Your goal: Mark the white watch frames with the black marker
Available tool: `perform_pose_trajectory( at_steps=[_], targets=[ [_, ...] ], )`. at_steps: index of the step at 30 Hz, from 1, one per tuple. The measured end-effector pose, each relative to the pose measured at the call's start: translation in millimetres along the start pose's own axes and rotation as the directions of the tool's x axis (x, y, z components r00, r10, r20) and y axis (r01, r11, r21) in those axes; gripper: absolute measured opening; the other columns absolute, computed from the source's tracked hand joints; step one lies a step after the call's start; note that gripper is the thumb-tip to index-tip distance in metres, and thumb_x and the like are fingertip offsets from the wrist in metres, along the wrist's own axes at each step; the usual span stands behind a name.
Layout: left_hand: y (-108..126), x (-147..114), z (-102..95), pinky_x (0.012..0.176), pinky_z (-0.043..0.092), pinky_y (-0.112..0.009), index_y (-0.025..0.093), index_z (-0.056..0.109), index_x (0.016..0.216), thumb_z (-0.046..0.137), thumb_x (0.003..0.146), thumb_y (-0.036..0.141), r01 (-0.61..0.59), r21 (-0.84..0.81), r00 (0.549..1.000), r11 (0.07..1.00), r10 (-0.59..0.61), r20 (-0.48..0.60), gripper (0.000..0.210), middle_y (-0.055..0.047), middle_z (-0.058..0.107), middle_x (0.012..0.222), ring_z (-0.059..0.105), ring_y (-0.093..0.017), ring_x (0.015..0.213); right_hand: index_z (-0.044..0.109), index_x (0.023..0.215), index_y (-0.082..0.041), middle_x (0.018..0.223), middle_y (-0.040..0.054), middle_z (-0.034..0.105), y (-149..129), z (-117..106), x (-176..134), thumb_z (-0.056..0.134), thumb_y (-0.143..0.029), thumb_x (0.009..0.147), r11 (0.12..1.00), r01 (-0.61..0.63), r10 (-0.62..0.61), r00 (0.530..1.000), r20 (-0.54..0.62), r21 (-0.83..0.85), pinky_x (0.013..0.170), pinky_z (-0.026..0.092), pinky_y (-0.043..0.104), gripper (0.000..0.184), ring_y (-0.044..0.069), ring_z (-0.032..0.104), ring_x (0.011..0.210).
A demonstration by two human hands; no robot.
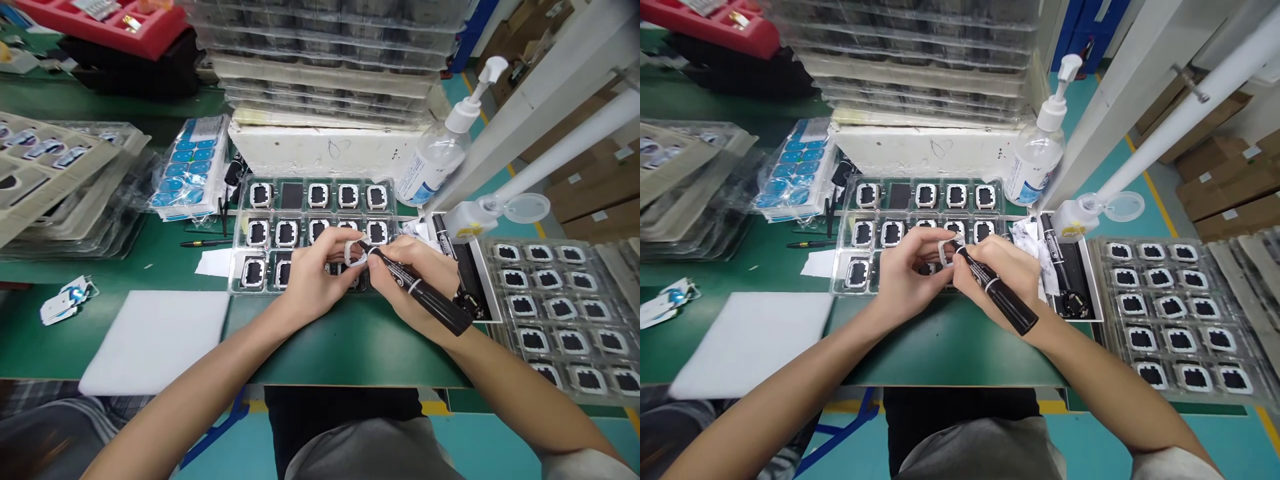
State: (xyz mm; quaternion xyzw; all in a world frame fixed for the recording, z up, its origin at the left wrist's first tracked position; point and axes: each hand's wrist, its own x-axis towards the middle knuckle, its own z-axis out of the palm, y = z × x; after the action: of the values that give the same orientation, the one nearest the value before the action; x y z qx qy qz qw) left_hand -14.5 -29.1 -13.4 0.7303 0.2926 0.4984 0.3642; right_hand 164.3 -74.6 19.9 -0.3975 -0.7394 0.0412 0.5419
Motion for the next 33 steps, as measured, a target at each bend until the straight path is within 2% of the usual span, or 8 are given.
perform_pose_trajectory(
  at_steps=[12, 19, 24, 28, 33],
  targets=[
    [3.6, -0.5, -0.6, 0.085, 0.069, -0.022, 0.020, 0.067, 0.120, 0.083, 0.090, 0.018, 0.051, -0.034, 0.999, 0.998, -0.052, -0.015, 0.034, -0.002, 0.082, 0.095, 0.084, -0.016, 0.091, 0.061, 0.099, -0.024, 0.085, 0.0008, 0.072, -2.1, -1.3, -0.7, 0.076, -0.006, 0.091, 0.999, -0.041, 0.040, 0.999, 0.007, 0.021, 0.063, 0.056, 0.030, 0.025, 0.016, 0.069, 0.071],
    [3.7, -1.0, 0.8, 0.086, 0.069, -0.022, 0.021, 0.066, 0.123, 0.083, 0.090, 0.018, 0.061, -0.095, 0.998, 0.994, -0.062, -0.001, 0.037, -0.002, 0.082, 0.097, 0.084, -0.016, 0.093, 0.063, 0.102, -0.025, 0.087, 0.0011, 0.074, -2.2, -0.3, -1.0, 0.076, -0.005, 0.091, 1.000, -0.024, 0.025, 1.000, -0.018, 0.020, 0.065, 0.060, 0.031, 0.026, 0.018, 0.073, 0.076],
    [2.8, -2.5, -0.3, 0.088, 0.069, -0.023, 0.022, 0.067, 0.124, 0.082, 0.093, 0.020, 0.027, -0.031, 1.000, 0.999, -0.027, -0.004, 0.034, -0.003, 0.082, 0.100, 0.084, -0.017, 0.095, 0.063, 0.100, -0.025, 0.082, -0.0010, 0.072, -2.0, -0.2, -0.1, 0.075, -0.004, 0.091, 0.999, 0.008, -0.006, 0.999, -0.053, 0.035, 0.063, 0.057, 0.031, 0.026, 0.016, 0.069, 0.071],
    [0.1, -4.8, -0.4, 0.088, 0.068, -0.024, 0.023, 0.068, 0.126, 0.079, 0.096, 0.022, 0.006, 0.037, 1.000, 0.999, -0.006, -0.002, 0.032, -0.004, 0.081, 0.106, 0.083, -0.016, 0.096, 0.063, 0.101, -0.024, 0.081, -0.0005, 0.071, -2.4, -1.0, -0.4, 0.074, -0.003, 0.091, 0.999, -0.018, 0.018, 1.000, -0.014, 0.040, 0.063, 0.056, 0.030, 0.025, 0.016, 0.068, 0.069],
    [1.0, -4.1, 0.6, 0.089, 0.068, -0.023, 0.022, 0.068, 0.126, 0.080, 0.094, 0.022, 0.004, 0.017, 1.000, 1.000, -0.004, -0.009, 0.034, -0.003, 0.081, 0.103, 0.083, -0.015, 0.094, 0.064, 0.100, -0.025, 0.082, -0.0009, 0.072, -0.3, 0.7, -0.6, 0.074, -0.005, 0.092, 0.997, -0.021, 0.024, 0.999, -0.039, 0.072, 0.064, 0.057, 0.031, 0.024, 0.017, 0.070, 0.071]
  ],
)
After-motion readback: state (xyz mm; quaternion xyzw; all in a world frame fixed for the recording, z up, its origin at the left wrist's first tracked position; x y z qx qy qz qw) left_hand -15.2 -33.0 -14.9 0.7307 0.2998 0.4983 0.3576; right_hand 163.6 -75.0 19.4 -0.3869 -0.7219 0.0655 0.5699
